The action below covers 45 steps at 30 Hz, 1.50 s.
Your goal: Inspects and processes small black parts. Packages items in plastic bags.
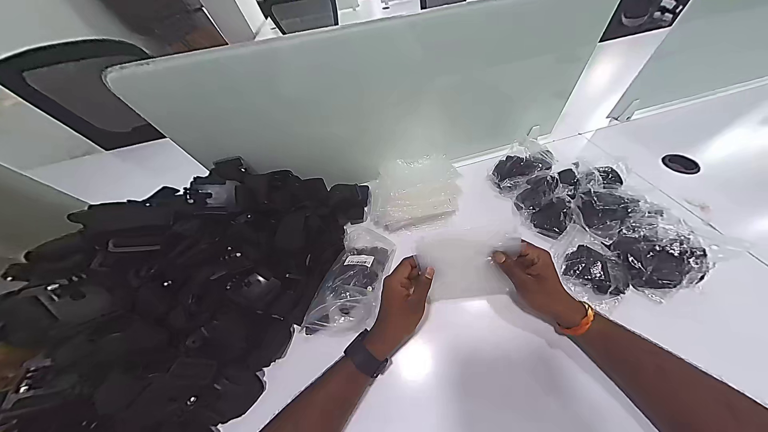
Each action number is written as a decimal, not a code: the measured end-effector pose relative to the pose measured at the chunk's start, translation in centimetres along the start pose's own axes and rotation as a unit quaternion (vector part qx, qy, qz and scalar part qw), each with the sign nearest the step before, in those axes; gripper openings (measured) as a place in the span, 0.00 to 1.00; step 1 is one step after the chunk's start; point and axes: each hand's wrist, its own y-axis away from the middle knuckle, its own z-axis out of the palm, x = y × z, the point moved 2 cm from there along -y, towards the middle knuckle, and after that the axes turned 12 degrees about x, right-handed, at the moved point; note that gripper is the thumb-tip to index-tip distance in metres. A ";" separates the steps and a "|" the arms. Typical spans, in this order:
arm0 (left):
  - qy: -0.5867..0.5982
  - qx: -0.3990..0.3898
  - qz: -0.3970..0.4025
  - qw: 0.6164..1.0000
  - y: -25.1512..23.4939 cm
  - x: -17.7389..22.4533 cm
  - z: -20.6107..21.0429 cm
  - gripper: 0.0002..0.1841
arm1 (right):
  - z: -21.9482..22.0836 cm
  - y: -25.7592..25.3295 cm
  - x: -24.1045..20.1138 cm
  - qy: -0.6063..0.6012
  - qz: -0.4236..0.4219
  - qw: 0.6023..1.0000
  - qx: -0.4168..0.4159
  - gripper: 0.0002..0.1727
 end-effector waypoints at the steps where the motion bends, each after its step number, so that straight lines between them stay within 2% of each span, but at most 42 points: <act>1: -0.011 0.010 0.052 0.999 0.0 0.2 0.1 0.08 | -0.2 0.1 -0.2 0.023 -0.055 0.998 0.000 0.09; 3: -0.030 0.027 0.123 0.992 0.0 0.5 0.2 0.08 | -0.4 0.3 -0.6 0.074 -0.138 0.988 -0.001 0.11; 5: -0.059 0.028 0.143 0.988 0.0 0.3 0.1 0.11 | -0.3 0.4 -0.8 0.100 -0.151 0.983 -0.014 0.12; 6: -0.080 0.017 0.129 0.988 0.1 0.0 0.1 0.13 | -0.2 0.4 -0.7 0.108 -0.135 0.985 -0.028 0.13; 9: -0.112 -0.060 0.018 0.992 0.2 -1.3 0.2 0.21 | 0.1 0.4 0.3 0.137 -0.054 0.985 -0.087 0.18; 12: -0.131 -0.081 -0.004 0.988 0.2 -1.3 0.4 0.25 | 0.4 0.5 1.0 0.136 -0.024 0.985 -0.099 0.22; 16: -0.093 -0.015 0.030 0.995 0.2 -0.8 0.5 0.18 | 0.7 0.2 0.4 0.046 0.037 0.997 -0.048 0.12; 19: -0.026 0.005 -0.037 0.999 -0.1 -0.1 0.5 0.12 | 0.7 -0.1 0.4 -0.041 0.130 0.990 -0.048 0.12; 21: -0.020 0.003 -0.077 0.997 -0.3 0.0 0.5 0.12 | 0.7 -0.2 0.6 -0.049 0.157 0.985 -0.056 0.18; 23: -0.045 0.006 -0.087 0.995 -0.3 0.1 0.5 0.12 | 0.5 -0.2 1.0 0.007 0.138 0.990 -0.037 0.28; 26: -0.095 -0.006 -0.070 0.993 -0.4 0.2 0.4 0.12 | 0.0 -0.2 1.5 0.188 0.053 0.981 0.008 0.40; 30: -0.197 -0.045 0.043 0.978 -0.3 1.1 0.4 0.15 | -0.6 -0.3 0.4 0.286 -0.108 0.952 0.000 0.46; 33: -0.233 -0.062 0.158 0.958 0.1 1.1 0.5 0.14 | -0.4 -0.1 -0.7 0.302 -0.188 0.934 -0.034 0.44; 36: -0.243 -0.089 0.219 0.941 0.4 0.8 0.7 0.11 | 0.0 0.3 -1.5 0.320 -0.232 0.917 -0.059 0.40; 40: -0.260 -0.107 0.251 0.926 0.8 1.5 1.3 0.11 | 0.5 0.8 -2.5 0.331 -0.258 0.901 -0.112 0.18; 42: -0.279 -0.098 0.262 0.919 0.9 1.9 1.5 0.15 | 0.4 1.0 -2.6 0.294 -0.240 0.916 -0.128 0.16; 45: -0.281 -0.080 0.254 0.922 0.7 2.2 1.4 0.20 | 0.5 0.9 -2.4 0.175 -0.120 0.965 -0.154 0.16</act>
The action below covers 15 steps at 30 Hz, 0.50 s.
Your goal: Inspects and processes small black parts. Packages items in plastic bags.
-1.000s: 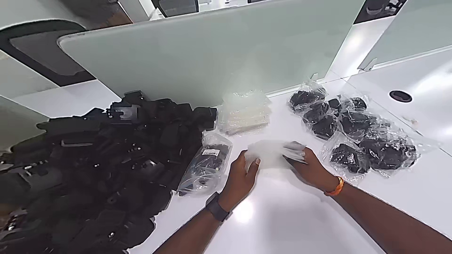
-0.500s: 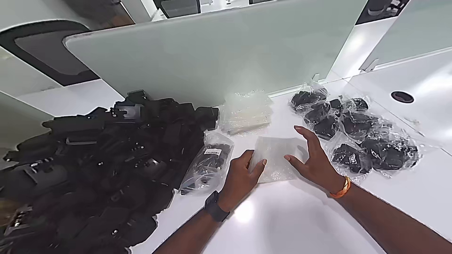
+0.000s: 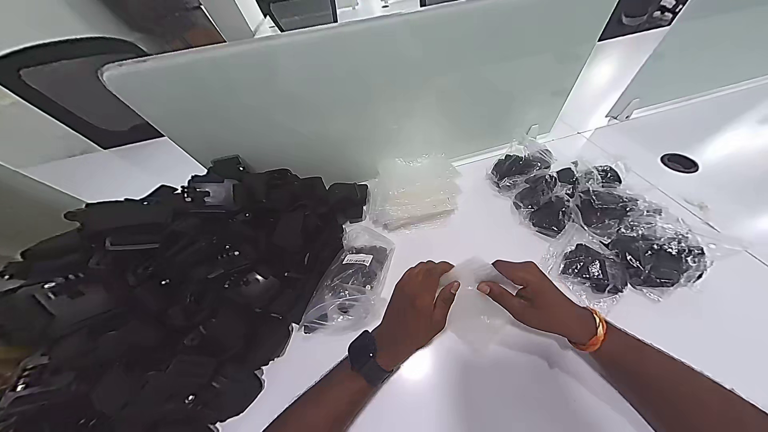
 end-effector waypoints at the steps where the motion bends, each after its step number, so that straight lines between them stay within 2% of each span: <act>1: 0.009 -0.003 -0.014 1.000 -0.1 -0.2 0.0 0.20 | 0.1 -0.1 0.0 -0.051 0.047 0.997 -0.021 0.15; 3: 0.037 -0.022 -0.054 0.998 -0.1 -0.6 0.0 0.19 | 0.3 -0.3 0.0 -0.125 0.136 0.979 -0.089 0.15; 5: 0.087 -0.055 -0.097 0.990 -0.1 -1.2 0.3 0.16 | 0.5 -0.1 0.2 -0.171 0.180 0.957 -0.152 0.21; 6: 0.111 -0.077 -0.114 0.984 0.0 -1.5 0.4 0.15 | 0.7 0.0 0.4 -0.188 0.201 0.947 -0.163 0.21; 10: 0.156 -0.136 -0.152 0.967 -0.1 -1.9 0.6 0.18 | 1.5 0.3 0.7 -0.225 0.275 0.925 -0.134 0.10; 13: 0.167 -0.112 -0.161 0.966 -0.1 -2.5 0.5 0.24 | 1.2 0.0 1.0 -0.242 0.302 0.916 -0.104 0.11; 15: 0.206 -0.075 -0.198 0.955 0.0 -3.0 0.4 0.26 | 0.5 -0.3 1.2 -0.247 0.329 0.909 -0.068 0.13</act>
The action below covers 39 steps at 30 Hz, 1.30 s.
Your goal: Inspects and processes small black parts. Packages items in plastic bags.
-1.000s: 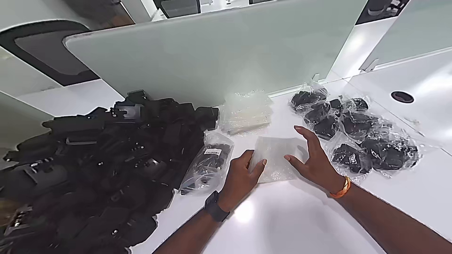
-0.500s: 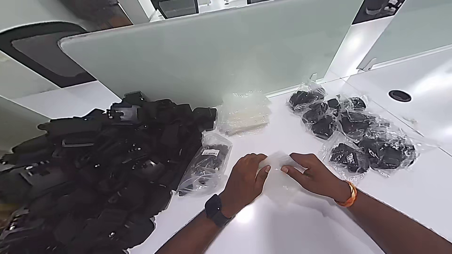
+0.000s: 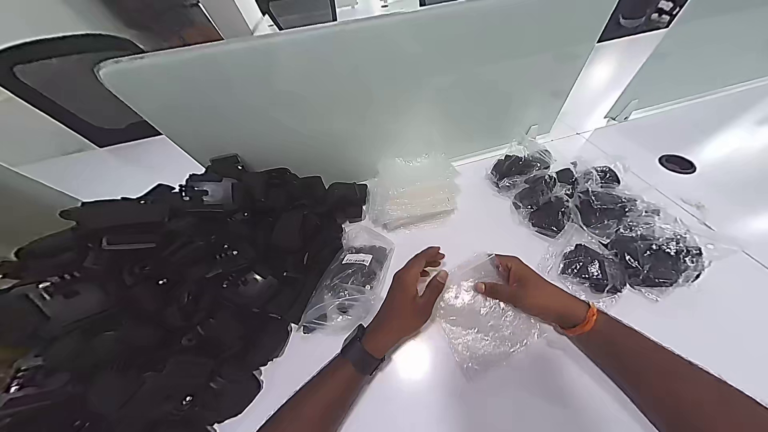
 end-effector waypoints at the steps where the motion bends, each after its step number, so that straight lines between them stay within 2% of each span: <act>1: 0.032 0.020 -0.020 0.999 0.0 -0.2 -0.2 0.27 | -0.4 -0.1 -0.3 -0.014 0.009 1.000 0.023 0.14; 4: 0.121 0.060 -0.116 0.984 0.3 -0.4 -0.2 0.30 | -1.6 -0.4 -0.9 -0.083 0.004 0.991 0.102 0.13; 6: 0.188 0.064 -0.182 0.963 0.8 -0.4 0.5 0.33 | -1.7 -0.5 -0.9 -0.113 -0.018 0.983 0.143 0.14; 8: 0.247 0.048 -0.211 0.945 1.4 0.2 1.4 0.35 | -1.0 -0.4 -0.5 -0.134 -0.042 0.976 0.166 0.15; 10: 0.270 0.038 -0.220 0.937 2.0 1.2 2.3 0.30 | 0.2 -0.1 0.0 -0.129 -0.054 0.978 0.154 0.16; 12: 0.247 0.059 -0.236 0.938 2.4 1.7 2.8 0.24 | 1.1 0.1 0.5 -0.087 -0.050 0.988 0.117 0.22; 16: 0.185 0.094 -0.227 0.952 2.4 1.2 2.7 0.16 | 1.2 -0.4 0.8 -0.065 -0.062 0.992 0.084 0.25; 21: 0.117 0.086 -0.204 0.968 2.4 1.6 3.0 0.20 | 1.6 -0.5 1.2 -0.018 -0.095 0.985 0.141 0.18; 24: 0.141 0.109 -0.196 0.964 2.3 1.5 2.9 0.11 | 1.5 -0.6 1.2 -0.023 -0.103 0.984 0.141 0.11; 27: 0.152 0.122 -0.193 0.962 2.1 1.3 2.6 0.08 | 1.2 -0.6 0.8 -0.029 -0.095 0.988 0.122 0.11; 31: 0.138 0.156 -0.109 0.972 1.7 1.7 1.9 0.06 | 0.0 -0.8 0.5 -0.063 -0.119 0.991 0.020 0.18; 34: 0.111 0.173 -0.040 0.978 1.4 1.6 1.5 0.07 | 0.1 -0.5 0.4 -0.073 -0.115 0.991 -0.005 0.14; 39: 0.171 0.156 -0.097 0.968 1.2 1.3 1.4 0.08 | 0.3 -0.2 0.5 -0.048 -0.120 0.992 0.003 0.08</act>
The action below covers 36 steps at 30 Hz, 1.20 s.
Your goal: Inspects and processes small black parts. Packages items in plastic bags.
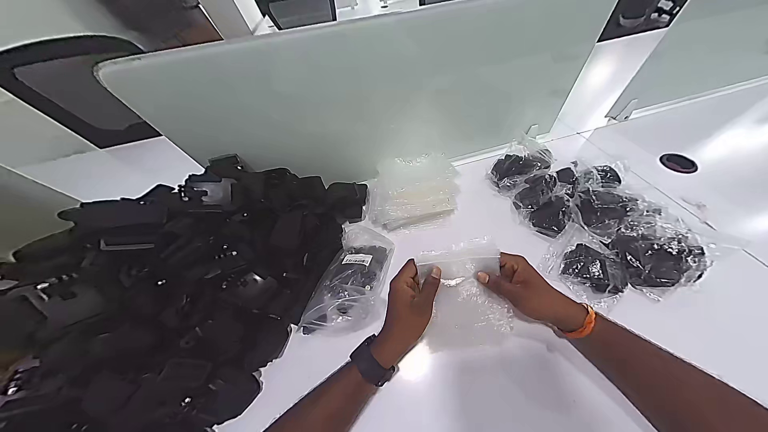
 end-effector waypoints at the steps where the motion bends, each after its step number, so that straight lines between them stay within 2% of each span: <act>1: 0.014 -0.011 -0.020 1.000 -0.1 0.1 -0.1 0.09 | -0.3 -0.1 -0.2 0.005 0.008 1.000 -0.010 0.08; 4: 0.029 -0.067 -0.083 0.994 -0.6 0.4 -0.4 0.25 | -1.3 -0.3 -0.8 0.031 0.037 0.997 -0.061 0.06; 6: 0.029 -0.084 -0.111 0.990 -0.7 0.1 -0.4 0.30 | -1.6 -0.4 -0.9 0.047 0.042 0.995 -0.080 0.05; 9: 0.019 -0.058 -0.109 0.992 -0.4 0.0 -0.3 0.27 | -1.7 -0.3 -0.8 0.057 0.075 0.991 -0.092 0.07; 13: 0.059 0.043 -0.094 0.993 -0.9 0.1 -0.9 0.19 | -2.6 -0.5 -1.2 0.032 0.100 0.980 -0.171 0.28; 15: 0.098 0.086 -0.095 0.987 -1.2 0.1 -1.1 0.17 | -2.7 -0.4 -1.3 -0.032 0.106 0.980 -0.165 0.33; 17: 0.113 0.112 -0.091 0.983 -1.3 0.2 -1.2 0.16 | -2.4 -0.1 -0.7 -0.114 0.118 0.979 -0.122 0.35; 20: 0.106 0.133 -0.079 0.982 -1.5 0.2 -1.3 0.15 | -1.3 0.2 -0.1 -0.149 0.128 0.979 -0.044 0.30; 23: 0.092 0.119 -0.064 0.987 -1.6 -0.1 -1.5 0.17 | -0.2 0.2 0.0 -0.083 0.121 0.987 0.064 0.16; 28: 0.063 -0.015 -0.115 0.991 -1.1 0.0 -1.1 0.32 | -1.7 -0.7 -1.4 -0.007 0.004 0.990 0.141 0.09; 30: 0.051 -0.077 -0.110 0.990 -0.5 0.1 -0.6 0.38 | -2.7 -0.9 -2.0 0.044 -0.055 0.991 0.112 0.08; 33: 0.011 -0.126 -0.082 0.989 0.4 0.8 -0.1 0.46 | -3.8 -0.5 -2.9 0.114 -0.123 0.986 0.005 0.05; 36: 0.007 -0.149 -0.064 0.987 0.2 0.9 -0.3 0.44 | -4.1 0.1 -4.3 0.157 -0.133 0.973 -0.104 0.04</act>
